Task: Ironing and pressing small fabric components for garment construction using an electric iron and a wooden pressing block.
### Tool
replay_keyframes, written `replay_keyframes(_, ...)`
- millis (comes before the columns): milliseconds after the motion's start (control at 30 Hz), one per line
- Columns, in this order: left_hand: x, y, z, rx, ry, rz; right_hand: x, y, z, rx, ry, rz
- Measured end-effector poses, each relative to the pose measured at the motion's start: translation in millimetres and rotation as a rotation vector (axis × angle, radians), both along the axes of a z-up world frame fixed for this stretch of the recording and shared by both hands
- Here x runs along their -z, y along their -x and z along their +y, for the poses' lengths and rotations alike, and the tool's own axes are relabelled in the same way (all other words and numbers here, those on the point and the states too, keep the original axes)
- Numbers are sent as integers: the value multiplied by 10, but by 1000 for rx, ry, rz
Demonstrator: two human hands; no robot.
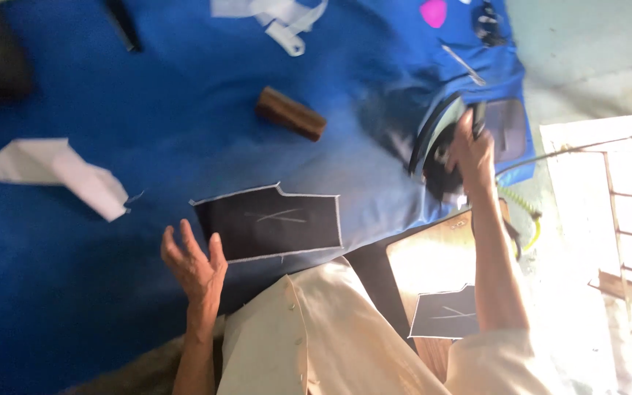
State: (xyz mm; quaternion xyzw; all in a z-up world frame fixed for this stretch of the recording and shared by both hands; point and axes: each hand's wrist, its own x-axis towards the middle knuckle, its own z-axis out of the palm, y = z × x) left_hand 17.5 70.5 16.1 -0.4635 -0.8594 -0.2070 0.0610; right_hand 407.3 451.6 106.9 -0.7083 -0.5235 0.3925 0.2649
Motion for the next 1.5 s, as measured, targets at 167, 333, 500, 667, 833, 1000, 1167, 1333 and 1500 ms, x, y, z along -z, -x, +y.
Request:
replay_keyframes(167,207,27,-244,-24,76,31,-802,1230,-1026,-549,381,-531)
replay_keyframes(333,230,56,-297,-45,87,6,-490,1881,-1734,-1159,360,-544)
replay_keyframes(500,349,118,-529,-115,83,10,-513,2662,-2144,-1393,372,-531)
replay_keyframes(667,393,70,-655,-202,23,-34,-333,3211,-2331,-1411,288,-352)
replay_keyframes(833,326,-45,-516,-206,9,-103,-389,3043,-2180,-1446,329,-312)
replay_keyframes(1000,446,-74,-529,-231,57,-44,-440,2501,-1942,-1552,390,-491)
replay_keyframes(1167,397,-34,-522,-219,42,-33,-485,2141,-1768,-1357,557,-515)
replay_keyframes(1333,423,-18,-549,-247,40,-67,-497,2558,-1964,-1460,517,-504)
replay_keyframes(1500,390,4,-598,-226,29,-102,-279,3042,-2267,-1529,442,-374)
